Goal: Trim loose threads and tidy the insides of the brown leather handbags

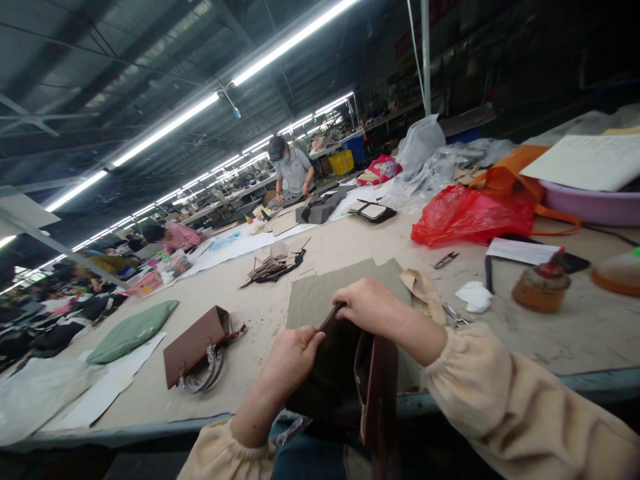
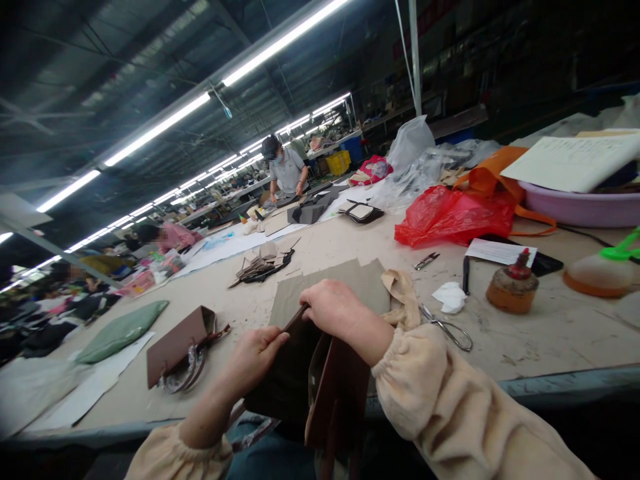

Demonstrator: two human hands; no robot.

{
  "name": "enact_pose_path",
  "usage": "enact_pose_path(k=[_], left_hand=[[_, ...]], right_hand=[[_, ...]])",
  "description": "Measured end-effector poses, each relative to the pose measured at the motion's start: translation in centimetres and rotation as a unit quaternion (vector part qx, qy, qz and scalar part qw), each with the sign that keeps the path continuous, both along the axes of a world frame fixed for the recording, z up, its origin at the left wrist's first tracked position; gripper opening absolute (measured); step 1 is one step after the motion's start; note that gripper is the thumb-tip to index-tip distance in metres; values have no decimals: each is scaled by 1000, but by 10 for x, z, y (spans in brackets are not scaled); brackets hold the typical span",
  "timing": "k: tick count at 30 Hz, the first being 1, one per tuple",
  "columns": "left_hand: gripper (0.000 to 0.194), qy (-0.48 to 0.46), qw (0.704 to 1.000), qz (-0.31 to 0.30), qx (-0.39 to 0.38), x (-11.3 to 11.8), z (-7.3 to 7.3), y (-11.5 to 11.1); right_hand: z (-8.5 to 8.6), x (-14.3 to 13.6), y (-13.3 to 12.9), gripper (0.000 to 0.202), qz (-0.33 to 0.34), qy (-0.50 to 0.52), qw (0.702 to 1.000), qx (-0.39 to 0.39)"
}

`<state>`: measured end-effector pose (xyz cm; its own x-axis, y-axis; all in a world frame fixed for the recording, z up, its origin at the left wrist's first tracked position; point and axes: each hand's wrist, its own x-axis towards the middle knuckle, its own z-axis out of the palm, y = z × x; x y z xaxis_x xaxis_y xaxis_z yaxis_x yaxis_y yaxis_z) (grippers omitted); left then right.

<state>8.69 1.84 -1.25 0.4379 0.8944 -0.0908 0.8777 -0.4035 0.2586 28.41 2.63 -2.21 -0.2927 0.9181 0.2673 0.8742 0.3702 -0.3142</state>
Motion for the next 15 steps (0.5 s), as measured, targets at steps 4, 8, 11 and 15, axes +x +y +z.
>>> enact_pose_path(k=[4, 8, 11, 15], left_hand=[[33, 12, 1000, -6, 7, 2, 0, -1], [33, 38, 999, -14, 3, 0, 4, -3], [26, 38, 996, -70, -27, 1, 14, -1], [36, 26, 994, -108, -6, 13, 20, 11]], right_hand=[[1, -2, 1, 19, -6, -10, 1000, -9], [3, -3, 1, 20, -15, -19, 1000, -17], [6, -3, 1, 20, -19, -25, 999, -22], [7, -5, 1, 20, -21, -32, 999, -21]])
